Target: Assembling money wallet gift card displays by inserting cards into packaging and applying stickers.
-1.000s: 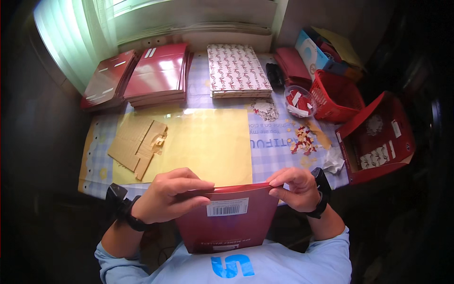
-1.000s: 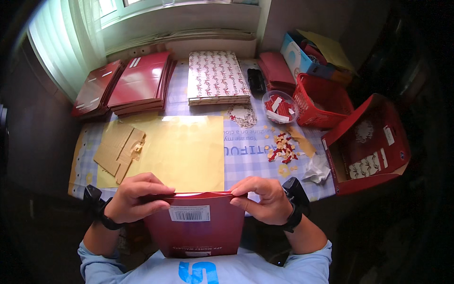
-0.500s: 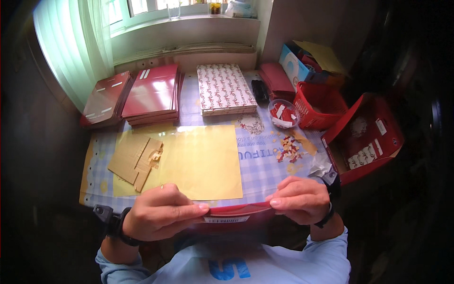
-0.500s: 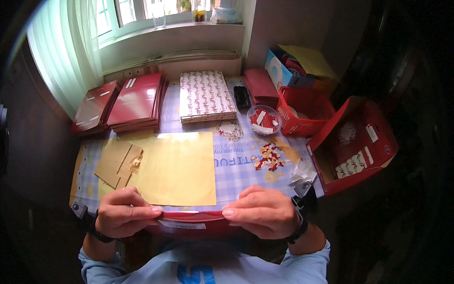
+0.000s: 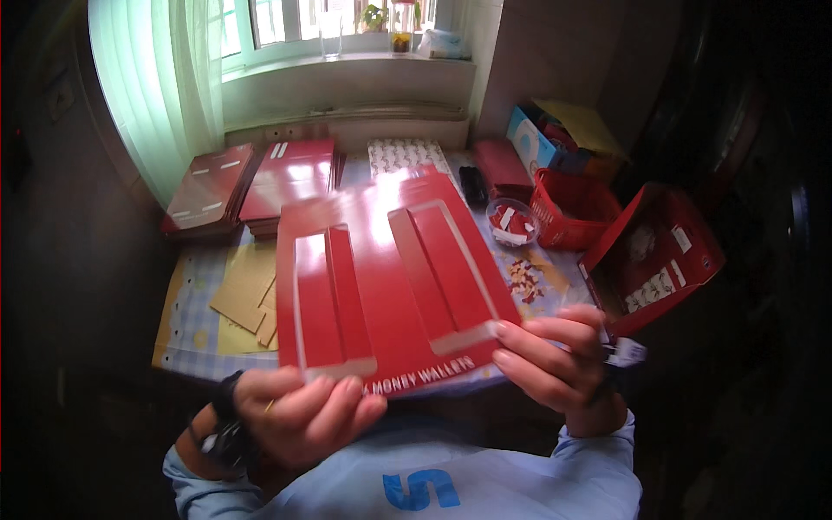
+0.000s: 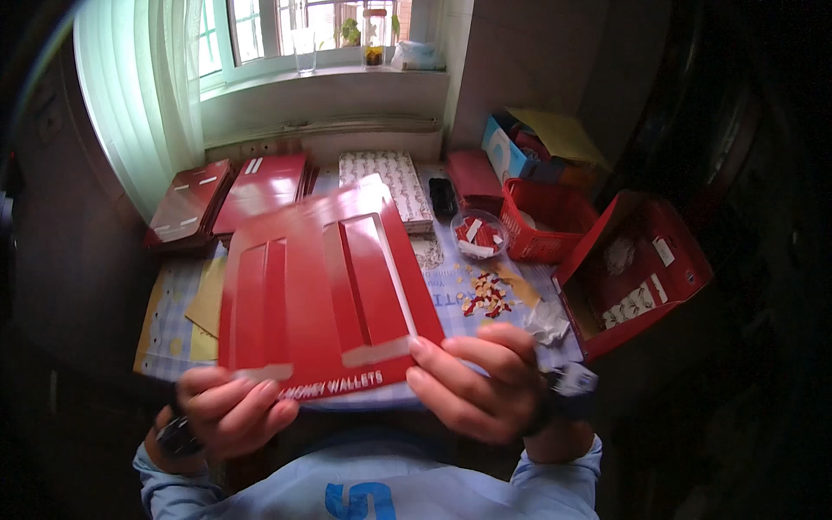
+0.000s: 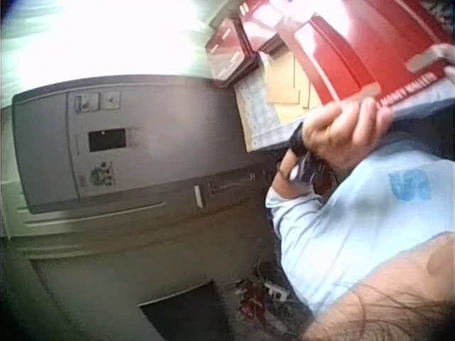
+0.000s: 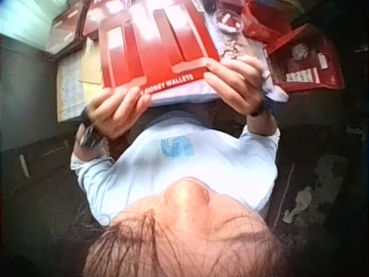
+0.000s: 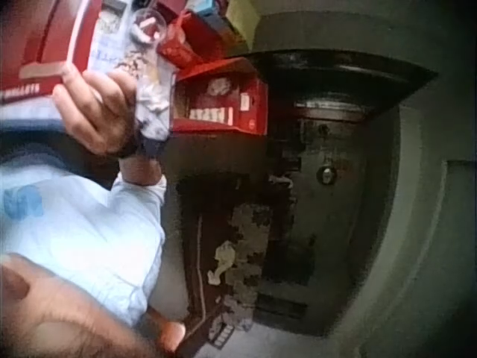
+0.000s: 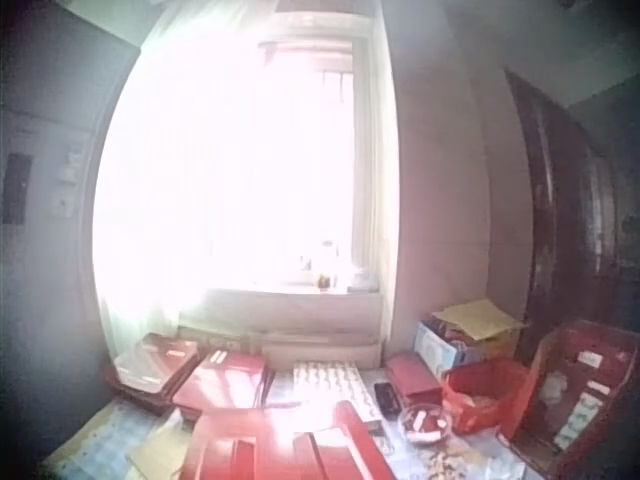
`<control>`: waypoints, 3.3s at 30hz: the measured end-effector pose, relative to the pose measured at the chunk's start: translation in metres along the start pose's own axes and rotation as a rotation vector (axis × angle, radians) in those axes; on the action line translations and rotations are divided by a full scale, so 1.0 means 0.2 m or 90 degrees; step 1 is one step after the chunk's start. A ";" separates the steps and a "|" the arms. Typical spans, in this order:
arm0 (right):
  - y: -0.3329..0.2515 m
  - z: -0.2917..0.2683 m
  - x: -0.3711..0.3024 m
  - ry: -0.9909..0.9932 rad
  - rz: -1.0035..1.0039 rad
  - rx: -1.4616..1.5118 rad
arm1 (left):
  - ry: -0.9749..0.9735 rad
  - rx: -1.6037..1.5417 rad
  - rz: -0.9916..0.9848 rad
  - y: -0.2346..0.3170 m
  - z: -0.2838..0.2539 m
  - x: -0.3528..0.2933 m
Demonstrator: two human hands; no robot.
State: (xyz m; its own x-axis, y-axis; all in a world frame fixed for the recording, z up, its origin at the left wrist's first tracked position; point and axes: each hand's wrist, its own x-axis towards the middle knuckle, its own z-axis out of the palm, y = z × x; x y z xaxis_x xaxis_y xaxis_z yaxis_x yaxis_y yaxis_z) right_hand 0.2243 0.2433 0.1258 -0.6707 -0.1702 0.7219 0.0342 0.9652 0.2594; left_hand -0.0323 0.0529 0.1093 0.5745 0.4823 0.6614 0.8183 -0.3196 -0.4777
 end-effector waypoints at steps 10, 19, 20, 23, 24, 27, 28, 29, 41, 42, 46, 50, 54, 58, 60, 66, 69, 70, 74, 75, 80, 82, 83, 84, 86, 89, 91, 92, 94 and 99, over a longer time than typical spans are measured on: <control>-0.13 0.51 -0.43 -0.110 0.162 0.252 | -0.126 -0.324 -0.249 0.29 0.43 -0.37; -0.14 0.53 -0.32 -0.257 0.352 0.402 | -0.248 -0.371 -0.454 0.34 0.42 -0.11; -0.13 0.52 -0.30 -0.306 0.370 0.416 | -0.300 -0.384 -0.474 0.32 0.41 -0.08; -0.10 0.56 -0.27 -0.366 0.374 0.439 | -0.319 -0.393 -0.459 0.28 0.47 -0.10; -0.09 0.56 -0.26 -0.418 0.367 0.443 | -0.327 -0.408 -0.454 0.27 0.48 -0.10; -0.05 0.58 -0.23 -0.451 0.333 0.462 | -0.280 -0.438 -0.436 0.28 0.50 -0.14; -0.03 0.58 -0.21 -0.499 0.332 0.472 | -0.241 -0.457 -0.427 0.29 0.51 -0.16; -0.02 0.59 -0.18 -0.541 0.350 0.469 | -0.242 -0.460 -0.428 0.30 0.52 -0.18; 0.02 0.63 -0.01 -0.788 0.342 0.398 | -0.132 -0.510 -0.471 0.32 0.57 -0.26; 0.02 0.64 -0.01 -0.795 0.317 0.387 | -0.134 -0.509 -0.471 0.32 0.57 -0.26; 0.06 0.66 -0.04 -0.797 0.294 0.427 | -0.138 -0.523 -0.477 0.32 0.57 -0.25; 0.09 0.70 -0.03 -0.812 0.252 0.450 | -0.135 -0.548 -0.494 0.31 0.58 -0.25; 0.09 0.70 0.00 -0.860 0.227 0.447 | -0.153 -0.554 -0.492 0.30 0.57 -0.24; 0.07 0.67 0.01 -0.866 0.246 0.425 | -0.216 -0.536 -0.464 0.27 0.55 -0.19; 0.03 0.61 0.01 -0.714 0.202 0.307 | -0.250 -0.524 -0.449 0.25 0.54 -0.16; 0.00 0.59 -0.06 -0.643 0.242 0.346 | -0.406 -0.546 -0.426 0.17 0.56 -0.06; -0.02 0.59 -0.10 -0.577 0.242 0.343 | -0.529 -0.596 -0.448 0.11 0.61 0.02; -0.03 0.58 -0.10 -0.560 0.237 0.314 | -0.619 -0.613 -0.459 0.09 0.63 0.05; -0.03 0.59 -0.15 -0.530 0.280 0.351 | -0.812 -0.638 -0.461 0.01 0.72 0.17; -0.02 0.59 -0.17 -0.506 0.291 0.382 | -0.866 -0.661 -0.428 -0.02 0.71 0.22; -0.02 0.58 -0.21 -0.459 0.312 0.413 | -0.963 -0.722 -0.550 -0.06 0.72 0.31; -0.02 0.59 -0.22 -0.421 0.299 0.418 | -0.993 -0.751 -0.650 -0.07 0.72 0.32; -0.03 0.60 -0.23 -0.420 0.298 0.422 | -0.998 -0.720 -0.620 -0.06 0.74 0.30; -0.03 0.60 -0.23 -0.410 0.310 0.438 | -1.000 -0.719 -0.621 -0.05 0.74 0.31; -0.03 0.60 -0.25 -0.398 0.322 0.454 | -1.015 -0.669 -0.566 -0.03 0.76 0.31; -0.03 0.61 -0.27 -0.391 0.286 0.440 | -1.023 -0.670 -0.547 -0.01 0.77 0.31; -0.03 0.61 -0.27 -0.371 0.276 0.451 | -1.031 -0.645 -0.529 -0.01 0.78 0.32; -0.03 0.61 -0.27 -0.370 0.276 0.452 | -1.027 -0.661 -0.531 -0.01 0.79 0.31; -0.02 0.62 -0.26 -0.418 0.288 0.475 | -1.025 -0.674 -0.536 -0.02 0.79 0.30; -0.04 0.61 -0.26 -0.395 0.290 0.474 | -1.026 -0.711 -0.654 -0.02 0.80 0.27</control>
State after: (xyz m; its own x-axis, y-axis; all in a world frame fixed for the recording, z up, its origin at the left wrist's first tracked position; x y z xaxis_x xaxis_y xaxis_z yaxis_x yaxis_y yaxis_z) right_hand 0.1680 0.2695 0.0083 -0.9754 0.1656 0.1456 0.0564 0.8259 -0.5609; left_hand -0.0070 0.2107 0.0553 0.0481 0.6192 -0.7837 0.7511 0.4949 0.4370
